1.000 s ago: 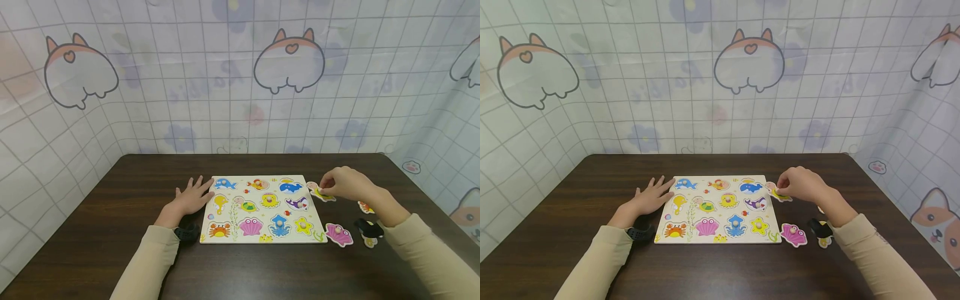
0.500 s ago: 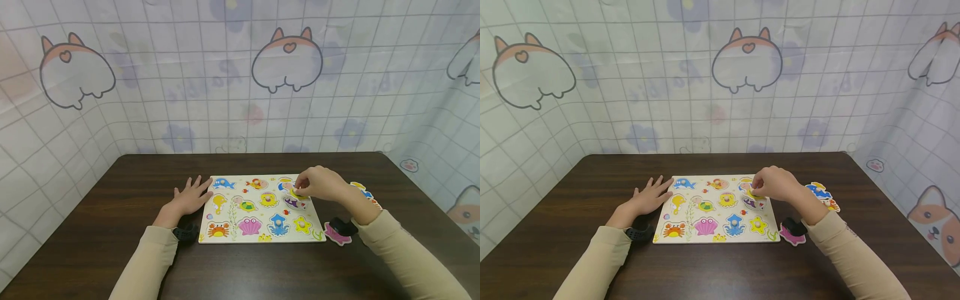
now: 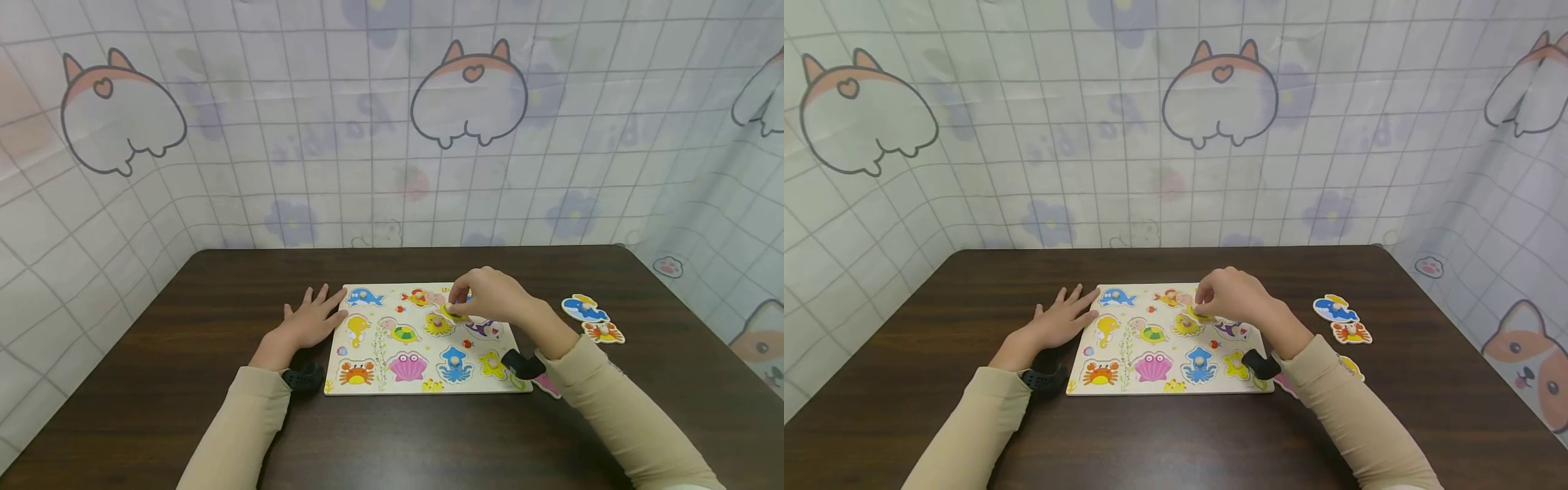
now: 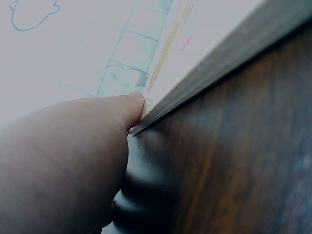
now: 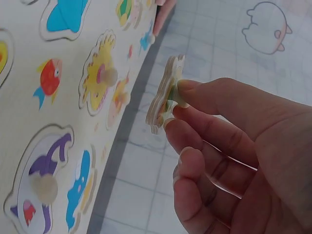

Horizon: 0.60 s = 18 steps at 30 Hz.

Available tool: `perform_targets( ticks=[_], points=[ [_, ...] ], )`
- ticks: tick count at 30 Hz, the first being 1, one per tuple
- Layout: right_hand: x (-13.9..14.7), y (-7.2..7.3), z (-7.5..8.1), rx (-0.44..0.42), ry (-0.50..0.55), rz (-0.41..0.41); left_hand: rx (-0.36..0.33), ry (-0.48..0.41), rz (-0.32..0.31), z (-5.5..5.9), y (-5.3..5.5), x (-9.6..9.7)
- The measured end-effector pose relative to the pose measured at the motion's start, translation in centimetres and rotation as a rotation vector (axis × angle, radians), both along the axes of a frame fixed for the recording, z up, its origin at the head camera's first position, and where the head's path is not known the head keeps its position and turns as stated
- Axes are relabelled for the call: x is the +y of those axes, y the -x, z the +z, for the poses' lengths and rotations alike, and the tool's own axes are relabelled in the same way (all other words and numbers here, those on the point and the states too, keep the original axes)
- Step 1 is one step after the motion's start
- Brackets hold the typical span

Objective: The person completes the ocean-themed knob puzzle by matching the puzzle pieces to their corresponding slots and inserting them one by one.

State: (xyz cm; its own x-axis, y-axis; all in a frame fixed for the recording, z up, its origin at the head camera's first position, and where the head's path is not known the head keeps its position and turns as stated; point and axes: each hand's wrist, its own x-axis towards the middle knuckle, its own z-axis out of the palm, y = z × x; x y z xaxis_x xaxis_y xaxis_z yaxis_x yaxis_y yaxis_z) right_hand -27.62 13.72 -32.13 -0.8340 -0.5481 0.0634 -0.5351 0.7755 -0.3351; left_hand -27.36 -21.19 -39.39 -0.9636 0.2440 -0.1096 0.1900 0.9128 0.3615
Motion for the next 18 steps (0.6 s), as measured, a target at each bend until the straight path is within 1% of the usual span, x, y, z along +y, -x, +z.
perform_targets(
  ticks=[5, 14, 18],
  points=[
    [-1.4, 0.2, -0.2, -0.011, -0.013, 0.011, -0.001, 0.000, 0.005, 0.0, 0.0, 0.0],
    [-4.3, 0.3, -0.9, -0.042, -0.084, 0.047, -0.006, 0.005, 0.008, 0.0, -0.1, -0.1],
    [-5.3, 0.3, -1.3, -0.034, -0.096, 0.064, -0.008, 0.001, 0.007, 0.1, -0.1, -0.1]
  ],
)
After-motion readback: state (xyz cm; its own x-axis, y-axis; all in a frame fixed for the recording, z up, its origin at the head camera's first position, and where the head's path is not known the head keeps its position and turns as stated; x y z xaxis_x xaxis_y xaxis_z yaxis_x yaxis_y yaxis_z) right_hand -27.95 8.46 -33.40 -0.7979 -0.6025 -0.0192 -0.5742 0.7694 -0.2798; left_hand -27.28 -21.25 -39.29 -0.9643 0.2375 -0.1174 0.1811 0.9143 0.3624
